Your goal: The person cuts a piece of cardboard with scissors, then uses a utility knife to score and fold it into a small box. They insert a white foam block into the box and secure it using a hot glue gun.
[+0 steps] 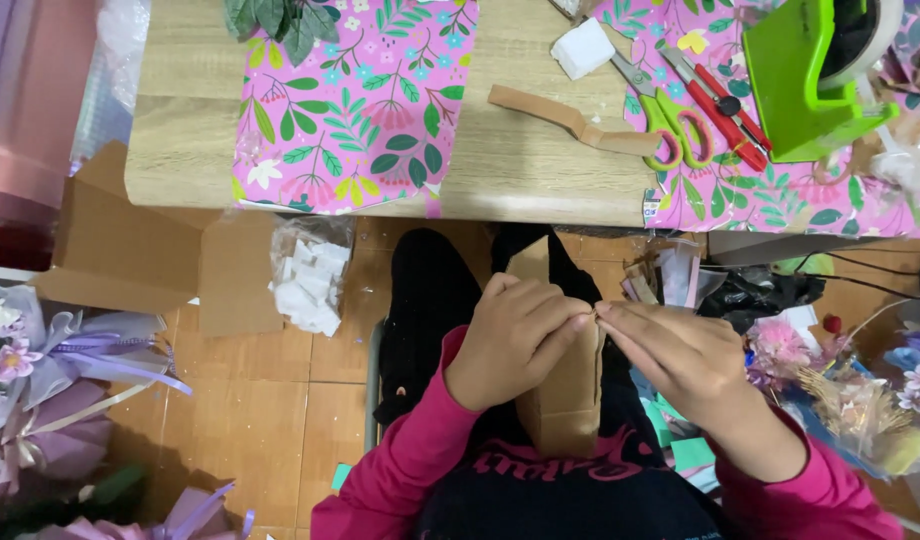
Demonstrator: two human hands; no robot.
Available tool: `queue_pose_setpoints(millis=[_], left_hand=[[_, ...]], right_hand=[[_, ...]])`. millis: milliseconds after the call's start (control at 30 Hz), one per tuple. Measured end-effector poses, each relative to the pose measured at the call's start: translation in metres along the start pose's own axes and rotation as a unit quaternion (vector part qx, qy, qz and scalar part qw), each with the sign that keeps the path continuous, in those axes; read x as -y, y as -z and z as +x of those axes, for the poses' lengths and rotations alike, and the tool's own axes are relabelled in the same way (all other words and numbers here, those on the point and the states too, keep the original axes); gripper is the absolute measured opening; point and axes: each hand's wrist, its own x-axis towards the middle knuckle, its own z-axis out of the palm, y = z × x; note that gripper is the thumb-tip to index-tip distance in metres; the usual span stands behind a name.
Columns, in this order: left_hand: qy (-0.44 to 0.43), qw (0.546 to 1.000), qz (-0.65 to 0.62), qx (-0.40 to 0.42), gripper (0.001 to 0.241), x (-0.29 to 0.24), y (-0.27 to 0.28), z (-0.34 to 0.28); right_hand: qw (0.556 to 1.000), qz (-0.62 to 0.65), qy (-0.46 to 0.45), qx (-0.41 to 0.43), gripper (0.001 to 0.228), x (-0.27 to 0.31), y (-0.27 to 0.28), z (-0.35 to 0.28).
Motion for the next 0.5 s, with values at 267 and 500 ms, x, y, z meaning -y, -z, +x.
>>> queue_pose_setpoints(millis=[267, 500], left_hand=[[-0.017, 0.999, 0.030, 0.000, 0.023, 0.000, -0.004, 0.000], [0.003, 0.999, 0.029, -0.016, 0.020, -0.001, -0.001, 0.001]], right_hand=[[0.995, -0.073, 0.060, 0.009, 0.005, -0.005, -0.009, -0.005], [0.972, 0.094, -0.214, -0.037, 0.008, -0.017, -0.028, -0.033]])
